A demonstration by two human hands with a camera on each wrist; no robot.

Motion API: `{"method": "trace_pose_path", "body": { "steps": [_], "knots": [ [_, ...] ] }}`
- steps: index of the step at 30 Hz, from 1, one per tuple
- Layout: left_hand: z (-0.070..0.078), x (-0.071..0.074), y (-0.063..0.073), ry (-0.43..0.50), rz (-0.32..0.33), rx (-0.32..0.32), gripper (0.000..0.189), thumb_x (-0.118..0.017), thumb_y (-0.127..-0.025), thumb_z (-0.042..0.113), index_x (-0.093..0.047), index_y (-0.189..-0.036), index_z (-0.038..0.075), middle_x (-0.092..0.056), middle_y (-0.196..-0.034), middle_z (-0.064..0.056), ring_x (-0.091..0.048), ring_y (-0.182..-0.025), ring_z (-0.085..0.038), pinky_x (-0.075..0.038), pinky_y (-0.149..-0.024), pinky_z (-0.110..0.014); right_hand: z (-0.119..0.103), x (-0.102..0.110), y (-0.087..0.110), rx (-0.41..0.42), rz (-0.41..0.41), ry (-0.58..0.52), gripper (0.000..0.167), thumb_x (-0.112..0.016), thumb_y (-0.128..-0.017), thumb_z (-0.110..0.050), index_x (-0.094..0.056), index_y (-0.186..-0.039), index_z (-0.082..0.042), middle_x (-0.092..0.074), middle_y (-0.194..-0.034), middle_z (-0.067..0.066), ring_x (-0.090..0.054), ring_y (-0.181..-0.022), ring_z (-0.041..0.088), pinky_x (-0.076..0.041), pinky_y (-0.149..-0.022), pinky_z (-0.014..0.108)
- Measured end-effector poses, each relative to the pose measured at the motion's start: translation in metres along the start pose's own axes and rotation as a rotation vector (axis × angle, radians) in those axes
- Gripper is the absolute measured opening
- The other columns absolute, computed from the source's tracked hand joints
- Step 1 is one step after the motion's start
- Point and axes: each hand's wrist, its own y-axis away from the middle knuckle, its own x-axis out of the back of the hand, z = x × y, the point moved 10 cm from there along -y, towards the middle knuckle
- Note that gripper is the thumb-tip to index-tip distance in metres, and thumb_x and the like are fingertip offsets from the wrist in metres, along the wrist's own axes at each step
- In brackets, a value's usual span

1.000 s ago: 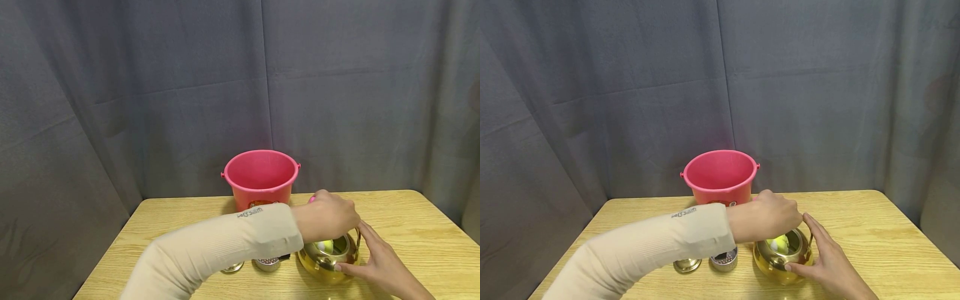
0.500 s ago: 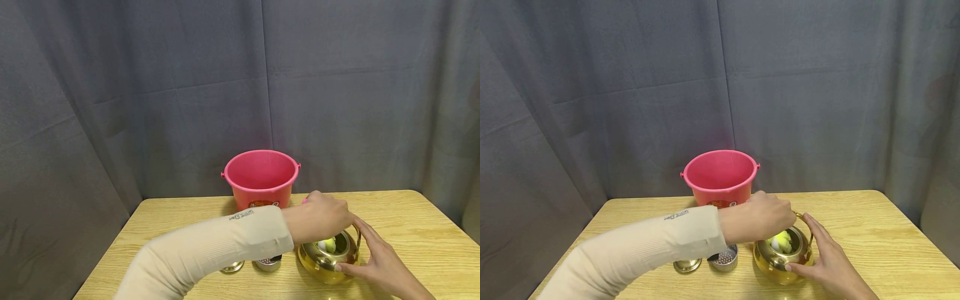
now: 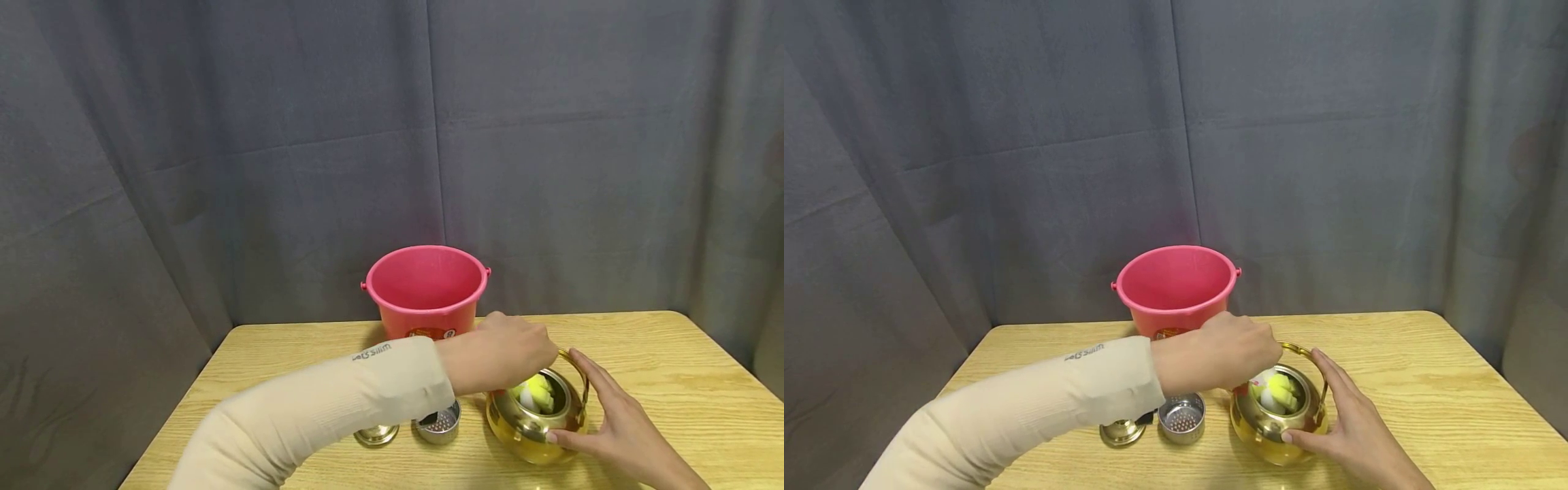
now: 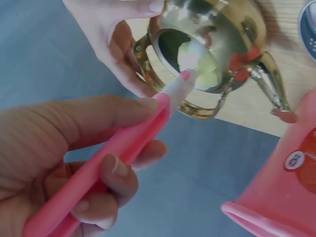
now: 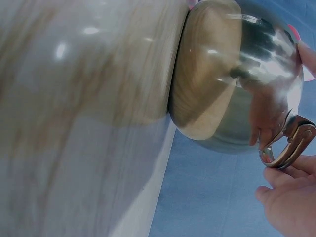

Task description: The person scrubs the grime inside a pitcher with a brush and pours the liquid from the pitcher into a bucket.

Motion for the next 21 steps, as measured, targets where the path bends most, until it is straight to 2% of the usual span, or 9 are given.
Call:
{"method": "trace_pose_path", "body": {
  "steps": [6,11,21],
  "knots": [
    [-0.004,-0.002,0.005,0.048,0.020,-0.036,0.017,-0.058,-0.095,0.012,-0.064,-0.087,0.027,-0.055,-0.078,0.011,-0.051,-0.061,-0.005,-0.043,-0.047,-0.023,0.000,0.001,0.001,0.000,0.007,0.000,0.115,-0.089,-0.064,-0.041,-0.020,-0.155,-0.025,-0.031,-0.152,0.015,-0.037,-0.126,0.046,-0.035,-0.089,0.066],
    [-0.004,-0.002,0.008,0.044,0.037,-0.047,0.018,-0.057,-0.095,0.012,-0.064,-0.086,0.026,-0.055,-0.079,0.011,-0.050,-0.062,-0.006,-0.044,-0.047,-0.023,0.002,0.000,0.001,-0.015,-0.003,-0.003,0.116,-0.089,-0.065,-0.042,-0.019,-0.155,-0.025,-0.030,-0.152,0.017,-0.036,-0.127,0.047,-0.035,-0.089,0.068],
    [-0.011,-0.004,0.012,0.065,0.080,-0.044,0.016,-0.060,-0.093,0.010,-0.066,-0.087,0.024,-0.058,-0.081,0.009,-0.054,-0.065,-0.008,-0.048,-0.050,-0.026,-0.001,0.000,-0.001,0.008,0.013,0.002,0.115,-0.089,-0.064,-0.042,-0.021,-0.155,-0.025,-0.032,-0.151,0.017,-0.037,-0.126,0.047,-0.036,-0.089,0.066]
  ]
}}
